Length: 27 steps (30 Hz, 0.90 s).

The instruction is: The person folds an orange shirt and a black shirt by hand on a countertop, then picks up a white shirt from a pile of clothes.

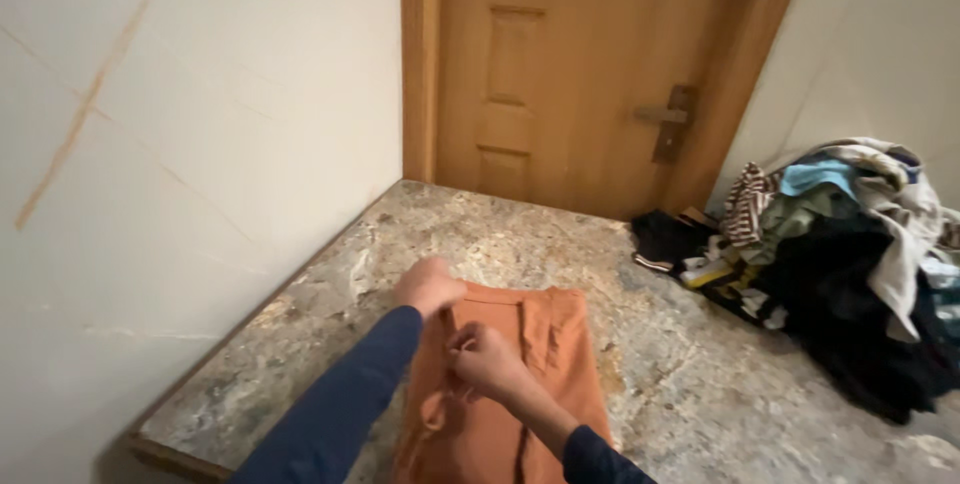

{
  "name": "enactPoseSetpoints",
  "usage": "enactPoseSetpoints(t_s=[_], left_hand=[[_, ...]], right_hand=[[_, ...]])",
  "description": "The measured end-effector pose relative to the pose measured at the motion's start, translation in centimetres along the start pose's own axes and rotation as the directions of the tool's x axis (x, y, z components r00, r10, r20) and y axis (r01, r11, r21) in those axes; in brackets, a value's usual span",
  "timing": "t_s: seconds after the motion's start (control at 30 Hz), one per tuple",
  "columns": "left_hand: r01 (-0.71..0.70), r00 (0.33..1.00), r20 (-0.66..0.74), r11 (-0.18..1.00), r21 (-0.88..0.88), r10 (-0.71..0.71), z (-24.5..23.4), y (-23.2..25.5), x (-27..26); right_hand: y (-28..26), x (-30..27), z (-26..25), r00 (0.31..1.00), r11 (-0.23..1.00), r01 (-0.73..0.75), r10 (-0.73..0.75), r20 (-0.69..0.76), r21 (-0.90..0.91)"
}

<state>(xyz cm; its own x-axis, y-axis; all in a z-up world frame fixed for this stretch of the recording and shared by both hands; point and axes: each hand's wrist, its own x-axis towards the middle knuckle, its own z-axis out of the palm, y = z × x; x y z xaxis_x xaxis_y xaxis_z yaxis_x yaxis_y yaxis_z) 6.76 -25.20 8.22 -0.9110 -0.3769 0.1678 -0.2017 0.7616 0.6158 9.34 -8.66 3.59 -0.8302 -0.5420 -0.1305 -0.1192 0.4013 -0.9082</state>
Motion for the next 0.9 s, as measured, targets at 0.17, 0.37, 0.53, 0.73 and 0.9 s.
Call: enactPoseSetpoints(t_s=[0.17, 0.37, 0.53, 0.73, 0.9], left_hand=[[-0.029, 0.994, 0.113, 0.948, 0.318, -0.008, 4.7, 4.6, -1.6], [0.014, 0.991, 0.126, 0.974, 0.227, -0.044, 8.1, 2.3, -0.4], [-0.042, 0.996, 0.082, 0.965, 0.261, 0.021, 9.3, 1.5, 0.3], [-0.164, 0.985, 0.071, 0.975, 0.148, 0.155, 9.1, 4.5, 0.1], [-0.340, 0.939, 0.109, 0.927, 0.159, 0.325, 8.7, 4.4, 0.0]], right_hand=[[1.7, -3.4, -2.9, 0.996, 0.970, -0.047, 0.028, -0.083, -0.238], [1.9, -4.5, -2.9, 0.992, 0.914, -0.121, 0.093, -0.090, -0.388], [2.4, -4.4, -3.0, 0.995, 0.923, -0.059, 0.022, -0.101, -0.380], [3.4, -5.2, -4.8, 0.991, 0.967, -0.007, -0.028, -0.132, -0.254], [5.7, -5.6, -8.7, 0.870, 0.895, 0.056, -0.262, -0.419, -0.443]])
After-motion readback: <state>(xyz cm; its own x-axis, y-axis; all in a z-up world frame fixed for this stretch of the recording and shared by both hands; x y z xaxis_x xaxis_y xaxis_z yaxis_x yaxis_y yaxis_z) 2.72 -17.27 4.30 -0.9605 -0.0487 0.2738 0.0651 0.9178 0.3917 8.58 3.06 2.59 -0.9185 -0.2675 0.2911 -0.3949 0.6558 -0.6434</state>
